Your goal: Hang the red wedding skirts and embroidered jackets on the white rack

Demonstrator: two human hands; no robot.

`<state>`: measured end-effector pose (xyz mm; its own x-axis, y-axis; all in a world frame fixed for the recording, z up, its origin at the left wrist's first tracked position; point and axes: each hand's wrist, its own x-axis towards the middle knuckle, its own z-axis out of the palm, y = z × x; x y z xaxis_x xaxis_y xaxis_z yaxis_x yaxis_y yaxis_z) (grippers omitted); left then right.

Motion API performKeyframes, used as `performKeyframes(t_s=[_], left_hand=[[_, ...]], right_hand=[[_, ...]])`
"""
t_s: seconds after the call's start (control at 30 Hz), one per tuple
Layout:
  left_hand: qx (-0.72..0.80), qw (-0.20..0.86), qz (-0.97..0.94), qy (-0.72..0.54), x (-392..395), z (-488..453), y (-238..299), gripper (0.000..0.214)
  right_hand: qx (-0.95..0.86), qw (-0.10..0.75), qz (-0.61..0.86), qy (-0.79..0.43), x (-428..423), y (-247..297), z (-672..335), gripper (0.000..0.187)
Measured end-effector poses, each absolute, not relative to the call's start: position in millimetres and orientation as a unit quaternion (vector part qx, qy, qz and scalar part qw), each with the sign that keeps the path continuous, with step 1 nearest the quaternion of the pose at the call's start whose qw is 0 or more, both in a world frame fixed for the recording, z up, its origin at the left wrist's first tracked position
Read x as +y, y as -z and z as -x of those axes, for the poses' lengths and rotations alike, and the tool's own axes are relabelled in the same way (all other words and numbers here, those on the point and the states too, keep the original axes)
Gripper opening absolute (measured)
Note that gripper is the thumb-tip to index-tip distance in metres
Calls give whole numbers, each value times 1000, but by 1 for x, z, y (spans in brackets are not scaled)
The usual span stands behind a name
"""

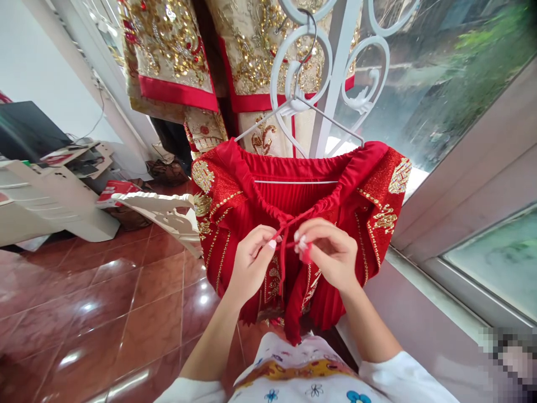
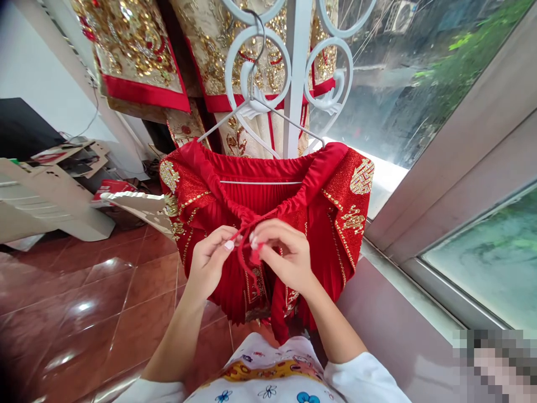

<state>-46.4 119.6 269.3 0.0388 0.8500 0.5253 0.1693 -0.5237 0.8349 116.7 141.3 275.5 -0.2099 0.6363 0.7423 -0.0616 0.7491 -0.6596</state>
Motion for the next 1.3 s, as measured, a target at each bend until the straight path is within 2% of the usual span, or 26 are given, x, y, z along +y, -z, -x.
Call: performKeyframes(t_s=[0.07, 0.13, 0.17, 0.23, 0.3, 0.37, 0.43, 0.53, 0.6, 0.77, 0.83, 0.97, 1.07, 1.1, 1.13, 1.17, 1.23, 1.3], left_hand=[[373, 357, -622, -589, 123, 50, -266, 21], [378, 378, -617, -578, 127, 49, -262, 24], [395, 359, -625, -570, 129, 48, -261, 24], [444, 244, -647, -569, 134, 44, -261, 19], [484, 62, -669, -561, 140, 41, -263, 14], [488, -96, -701, -511, 147, 40, -266, 28], [476, -184, -742, -435, 154, 42, -269, 38], [461, -238, -769, -373, 162, 52, -271, 30], [453, -236, -776, -369, 164, 61, -273, 24], [365, -205, -829, -370, 146, 70, -272, 25], [305, -199, -872, -328, 130, 66, -260, 19], [240, -144, -947, -159, 98, 67, -199, 12], [288, -84, -954, -4, 85, 81, -151, 6], [307, -58, -949, 30, 83, 84, -145, 4], [317, -31, -947, 51, 84, 86, -146, 4], [315, -4, -947, 57, 86, 84, -154, 4], [292, 17, -956, 19, 97, 71, -189, 7], [312, -47, -944, -91, 115, 52, -237, 18]], right_hand=[[-763, 491, 182, -378, 134, -270, -130, 5], [-832, 349, 198, -383, 129, -267, -141, 11], [-862, 281, 214, -364, 128, -267, -146, 15], [-896, 191, 238, -321, 128, -269, -151, 25], [-897, 198, 276, -281, 131, -276, -150, 38], [-880, 256, 343, -205, 137, -283, -145, 46], [-867, 266, 412, -87, 145, -288, -137, 47], [-861, 195, 469, 32, 153, -288, -133, 36], [-869, 174, 463, 18, 152, -287, -141, 31], [-925, 186, 233, -235, 130, -298, -174, 46], [-937, 146, 218, -231, 116, -294, -174, 46], [-932, -45, 343, -107, 85, -238, -155, 35], [-886, -232, 379, -131, 76, -187, -149, 18], [-878, -252, 376, -152, 80, -178, -149, 16], [-881, -230, 376, -173, 86, -175, -148, 16], [-888, -166, 381, -195, 95, -177, -146, 18], [-876, 53, 423, -228, 118, -193, -137, 26], [-801, 269, 486, -224, 142, -213, -122, 34]])
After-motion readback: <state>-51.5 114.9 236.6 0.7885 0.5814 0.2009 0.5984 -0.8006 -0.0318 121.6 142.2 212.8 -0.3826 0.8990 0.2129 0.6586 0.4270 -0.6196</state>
